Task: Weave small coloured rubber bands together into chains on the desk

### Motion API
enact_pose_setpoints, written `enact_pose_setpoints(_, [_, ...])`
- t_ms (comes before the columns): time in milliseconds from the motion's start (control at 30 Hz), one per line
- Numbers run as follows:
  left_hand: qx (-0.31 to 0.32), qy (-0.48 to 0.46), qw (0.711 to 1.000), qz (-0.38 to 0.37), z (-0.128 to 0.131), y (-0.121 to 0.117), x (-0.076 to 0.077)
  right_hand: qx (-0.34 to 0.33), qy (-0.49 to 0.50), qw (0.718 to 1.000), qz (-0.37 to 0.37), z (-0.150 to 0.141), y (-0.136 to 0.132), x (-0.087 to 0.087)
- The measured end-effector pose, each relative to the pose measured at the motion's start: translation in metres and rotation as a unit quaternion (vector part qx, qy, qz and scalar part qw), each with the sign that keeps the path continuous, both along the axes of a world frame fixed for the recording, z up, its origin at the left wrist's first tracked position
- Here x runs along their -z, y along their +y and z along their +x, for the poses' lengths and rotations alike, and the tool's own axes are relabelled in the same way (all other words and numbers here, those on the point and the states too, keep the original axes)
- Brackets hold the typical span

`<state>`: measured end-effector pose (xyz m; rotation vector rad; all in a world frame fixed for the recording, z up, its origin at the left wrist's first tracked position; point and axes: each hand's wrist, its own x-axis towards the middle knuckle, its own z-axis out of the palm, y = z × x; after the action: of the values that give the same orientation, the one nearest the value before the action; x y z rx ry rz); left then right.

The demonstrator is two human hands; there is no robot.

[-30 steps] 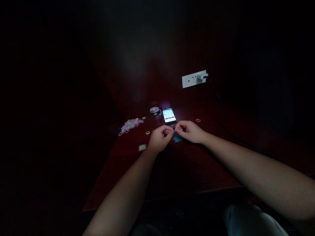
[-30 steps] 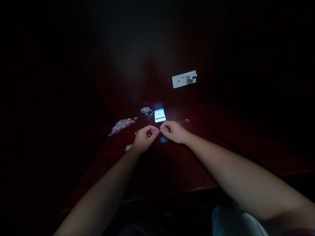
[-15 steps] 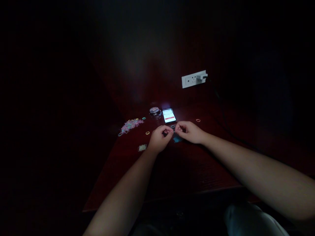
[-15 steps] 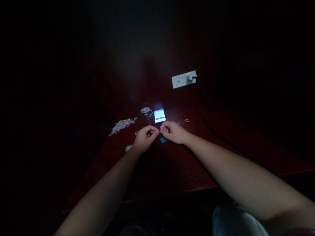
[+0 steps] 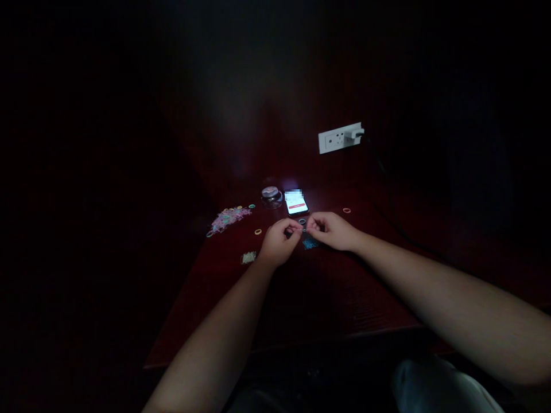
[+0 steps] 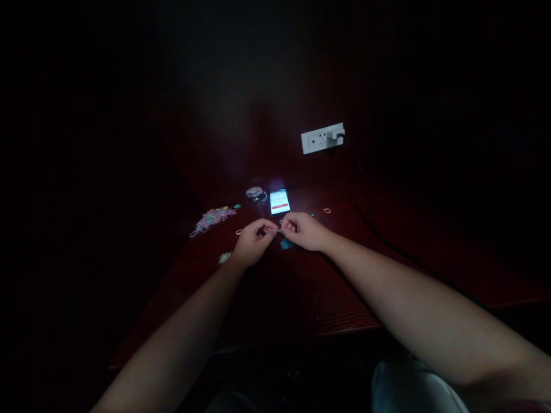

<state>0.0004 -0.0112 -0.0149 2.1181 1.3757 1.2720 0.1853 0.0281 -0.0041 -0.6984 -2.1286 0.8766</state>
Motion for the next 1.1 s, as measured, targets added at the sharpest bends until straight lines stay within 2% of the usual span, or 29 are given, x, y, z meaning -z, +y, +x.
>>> enact_pose_setpoints(433, [0.018, -0.025, 0.999, -0.039, 0.0053, -0.004, -0.0048, -0.013, -0.009, 1.0, 0.0, 0.0002, 0.0002, 0.0003])
enact_pose_setpoints(933, [0.017, -0.076, 0.991, -0.108, 0.0057, -0.0005, 0.0, -0.012, 0.0, 1.0, 0.017, 0.001, 0.0012, 0.0012])
enact_pose_setpoints(1100, [0.044, -0.097, 0.988, -0.113, 0.0076, -0.0022, -0.0007, -0.002, 0.004, 1.0, 0.005, 0.0002, 0.0007, 0.0018])
